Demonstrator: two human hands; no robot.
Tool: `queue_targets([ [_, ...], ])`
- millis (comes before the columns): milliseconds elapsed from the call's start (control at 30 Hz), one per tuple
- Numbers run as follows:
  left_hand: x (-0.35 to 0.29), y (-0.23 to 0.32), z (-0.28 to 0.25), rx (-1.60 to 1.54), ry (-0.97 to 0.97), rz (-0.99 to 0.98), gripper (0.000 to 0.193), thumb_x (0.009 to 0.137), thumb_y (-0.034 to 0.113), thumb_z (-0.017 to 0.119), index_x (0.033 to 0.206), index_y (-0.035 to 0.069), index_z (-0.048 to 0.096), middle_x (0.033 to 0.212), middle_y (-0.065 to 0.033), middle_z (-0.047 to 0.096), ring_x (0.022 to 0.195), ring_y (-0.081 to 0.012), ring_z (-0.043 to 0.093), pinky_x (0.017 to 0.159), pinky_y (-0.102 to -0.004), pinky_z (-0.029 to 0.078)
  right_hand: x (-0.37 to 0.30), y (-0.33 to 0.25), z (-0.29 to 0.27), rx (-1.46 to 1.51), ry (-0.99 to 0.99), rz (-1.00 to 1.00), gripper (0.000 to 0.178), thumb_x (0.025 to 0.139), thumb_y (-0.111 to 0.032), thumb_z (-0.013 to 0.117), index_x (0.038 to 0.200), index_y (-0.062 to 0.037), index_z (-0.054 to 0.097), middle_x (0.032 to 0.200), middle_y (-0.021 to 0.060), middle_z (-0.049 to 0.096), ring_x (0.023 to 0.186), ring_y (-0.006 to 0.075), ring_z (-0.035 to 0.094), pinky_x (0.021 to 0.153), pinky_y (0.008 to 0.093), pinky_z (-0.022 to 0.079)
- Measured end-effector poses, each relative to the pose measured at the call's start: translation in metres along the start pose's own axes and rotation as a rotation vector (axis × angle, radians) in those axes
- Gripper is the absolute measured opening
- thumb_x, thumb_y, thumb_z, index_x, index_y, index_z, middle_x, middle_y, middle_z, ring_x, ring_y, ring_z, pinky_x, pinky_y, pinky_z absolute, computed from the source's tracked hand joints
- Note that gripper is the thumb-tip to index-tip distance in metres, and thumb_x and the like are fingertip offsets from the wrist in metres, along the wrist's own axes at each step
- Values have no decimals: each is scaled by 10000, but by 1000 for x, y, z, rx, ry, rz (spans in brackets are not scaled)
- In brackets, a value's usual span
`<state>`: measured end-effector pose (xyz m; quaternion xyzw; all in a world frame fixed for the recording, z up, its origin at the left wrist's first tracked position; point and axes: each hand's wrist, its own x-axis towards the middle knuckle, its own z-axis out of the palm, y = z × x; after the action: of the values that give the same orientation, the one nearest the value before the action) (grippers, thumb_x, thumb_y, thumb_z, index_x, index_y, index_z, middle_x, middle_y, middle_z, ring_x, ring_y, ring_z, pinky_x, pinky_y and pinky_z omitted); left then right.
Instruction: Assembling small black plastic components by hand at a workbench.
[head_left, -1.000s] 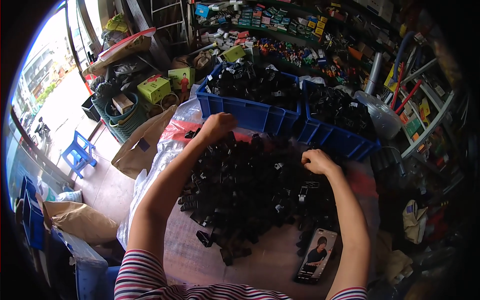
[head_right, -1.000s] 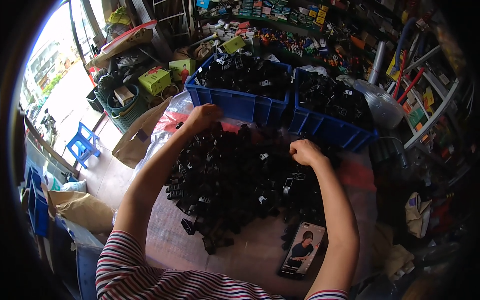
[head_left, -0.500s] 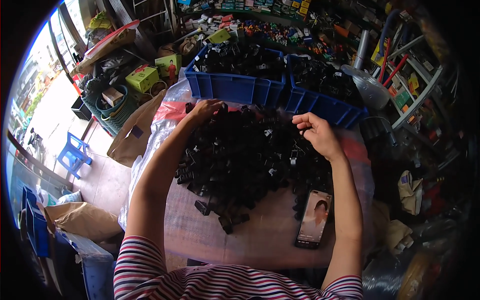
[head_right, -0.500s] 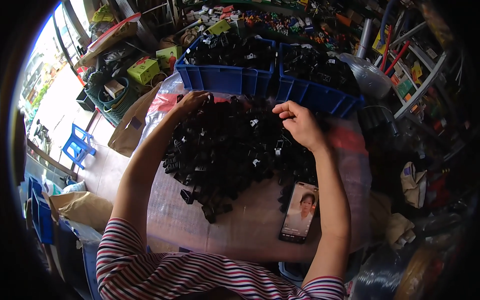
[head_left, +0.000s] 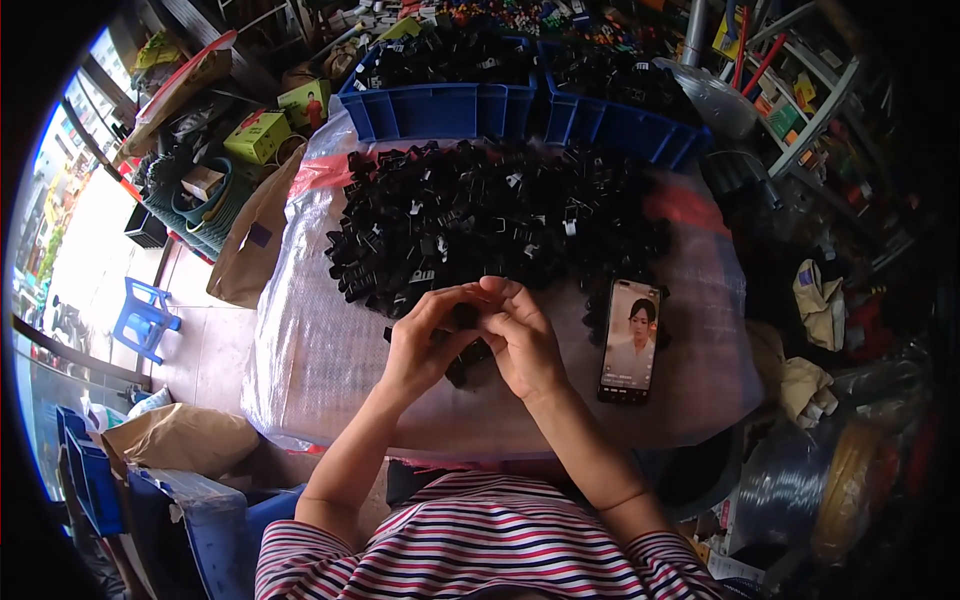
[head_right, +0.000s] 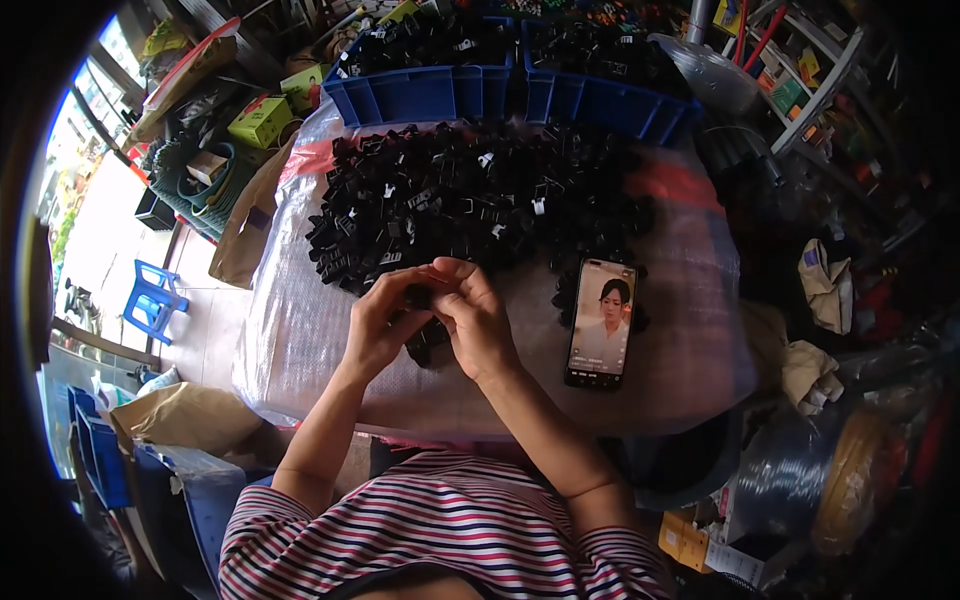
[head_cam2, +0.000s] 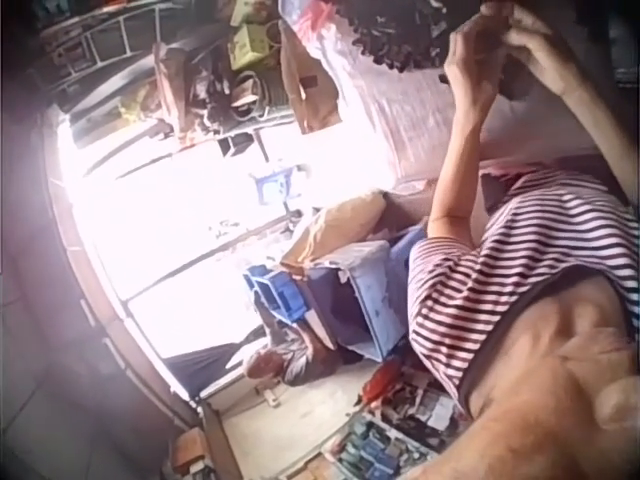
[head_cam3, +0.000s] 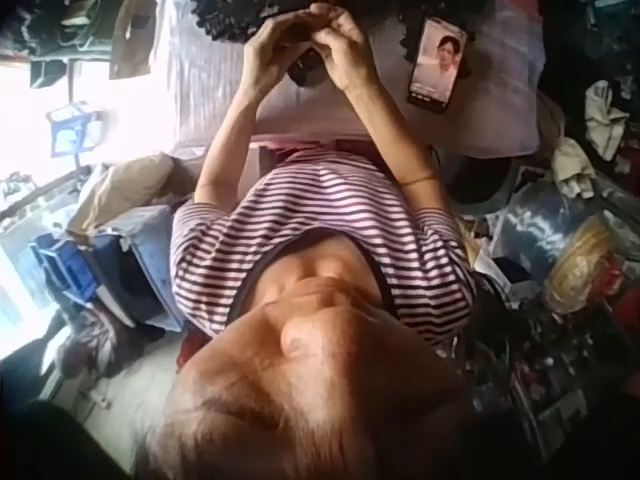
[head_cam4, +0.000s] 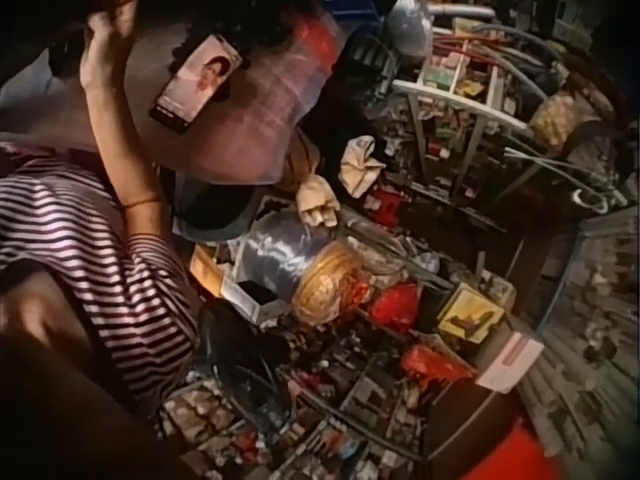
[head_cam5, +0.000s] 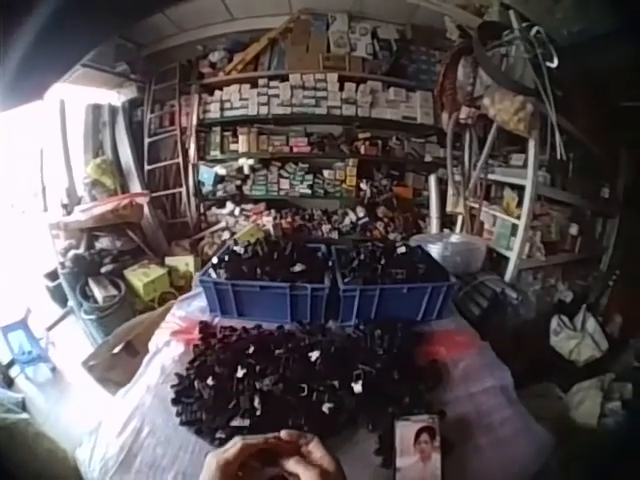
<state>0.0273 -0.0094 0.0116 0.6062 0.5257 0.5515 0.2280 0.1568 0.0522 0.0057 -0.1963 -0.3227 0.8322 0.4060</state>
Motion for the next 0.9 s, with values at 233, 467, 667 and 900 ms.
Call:
queue_targets([
  [233,-46,10,14,267,281,108,390,650,-46,698,1006,7,549,1058,-126,608,870,-252,592,741,-301,483,-38,-10,14,-860,-240,-369,217,853,-12,533,1069,-3,553,1139,118,538,1045,200,545,895,290,431],
  [467,-85,12,32,95,39,-268,381,712,40,702,1054,19,537,911,-81,639,804,-158,630,695,-254,491,-63,-17,-24,-1338,-37,-486,170,815,1,576,985,-5,587,996,113,587,907,224,585,772,300,477],
  [667,-70,-4,24,107,186,-101,394,702,33,699,1058,10,532,919,-92,634,777,-160,621,685,-260,490,-47,-30,-11,-1477,-358,-550,199,757,13,615,952,-24,612,1004,115,587,880,284,575,753,334,478],
  [900,-78,16,16,-46,100,-176,398,799,150,665,1126,-18,510,946,-112,626,793,-157,607,718,-261,471,138,-108,11,-1658,-312,-768,117,812,-53,531,900,-24,602,835,103,619,746,251,593,685,327,467],
])
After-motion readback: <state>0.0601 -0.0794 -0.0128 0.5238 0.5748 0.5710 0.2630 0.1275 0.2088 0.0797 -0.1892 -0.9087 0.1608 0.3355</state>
